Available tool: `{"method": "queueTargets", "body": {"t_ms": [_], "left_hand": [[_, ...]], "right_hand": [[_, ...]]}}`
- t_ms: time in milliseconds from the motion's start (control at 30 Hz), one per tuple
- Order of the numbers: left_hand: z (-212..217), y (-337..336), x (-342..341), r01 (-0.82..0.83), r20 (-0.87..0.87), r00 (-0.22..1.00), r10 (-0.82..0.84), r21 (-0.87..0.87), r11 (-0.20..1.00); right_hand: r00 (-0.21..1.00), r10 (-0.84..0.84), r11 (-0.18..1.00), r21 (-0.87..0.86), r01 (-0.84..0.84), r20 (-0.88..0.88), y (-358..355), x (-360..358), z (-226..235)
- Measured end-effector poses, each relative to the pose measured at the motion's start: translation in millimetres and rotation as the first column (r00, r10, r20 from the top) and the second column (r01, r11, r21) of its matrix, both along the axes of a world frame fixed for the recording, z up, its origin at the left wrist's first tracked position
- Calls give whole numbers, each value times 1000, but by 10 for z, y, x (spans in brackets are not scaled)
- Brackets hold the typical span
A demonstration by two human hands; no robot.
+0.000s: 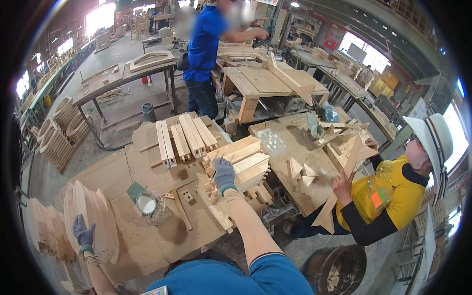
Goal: The person applies glue to small wooden components using a brush and a container of white adhesive. They repeatedly dip the brush, apply glue to specific areas of the parts, and place the glued pieces onto a stack on the workbench.
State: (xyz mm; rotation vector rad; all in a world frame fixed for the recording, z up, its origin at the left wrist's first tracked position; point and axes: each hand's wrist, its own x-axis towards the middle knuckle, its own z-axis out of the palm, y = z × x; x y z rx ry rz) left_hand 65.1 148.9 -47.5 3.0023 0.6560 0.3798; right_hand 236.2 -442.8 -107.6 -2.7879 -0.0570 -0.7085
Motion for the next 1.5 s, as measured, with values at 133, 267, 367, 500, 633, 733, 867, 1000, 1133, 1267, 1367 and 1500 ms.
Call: {"method": "queueTargets", "body": {"t_ms": [133, 267, 367, 500, 633, 733, 867, 1000, 1133, 1267, 1367, 1500], "left_hand": [[16, -28, 4, 4, 8, 1000, -4, -16, 1000], [47, -46, -22, -32, 25, 999, 33, -53, 998], [86, -75, -21, -48, 30, 998, 50, -86, 995], [134, -138, -19, -26, 40, 999, 32, -135, 990], [148, -124, -64, -14, 79, 997, 25, -135, 991], [111, -118, -64, -6, 124, 992, 18, -94, 996], [141, -154, -47, -16, 85, 996, 26, -123, 992], [207, -137, -85, -19, 80, 996, 28, -116, 993], [254, -172, -84, 0, 54, 999, 8, -148, 989], [209, -180, -61, 46, 150, 988, -30, -104, 993], [157, -140, -83, 36, 195, 981, -25, -53, 998], [133, -133, -75, 37, 204, 979, -27, -45, 998]], "right_hand": [[1000, 9, 1000, 5, -9, 19, -25, -3, -19], [997, 50, 999, 2, -50, 60, -3, -12, 5], [998, 29, 1000, 8, -30, 62, 3, -1, 8], [999, 22, 1000, 7, -23, 37, -15, -29, 26], [999, 34, 999, 10, -34, 26, 9, -40, 25], [999, 33, 999, 1, -33, 4, 17, -17, 30], [1000, 21, 1000, -4, -21, 14, -7, -31, 14], [1000, 21, 1000, -6, -21, 12, 30, -6, 18], [1000, 17, 1000, -21, -17, 25, -5, -28, 3], [999, 17, 1000, -13, -17, 27, -10, -35, -7], [998, 32, 999, -18, -31, 62, 18, -29, -4], [999, 20, 999, -27, -19, 43, 2, -29, 12]]}}
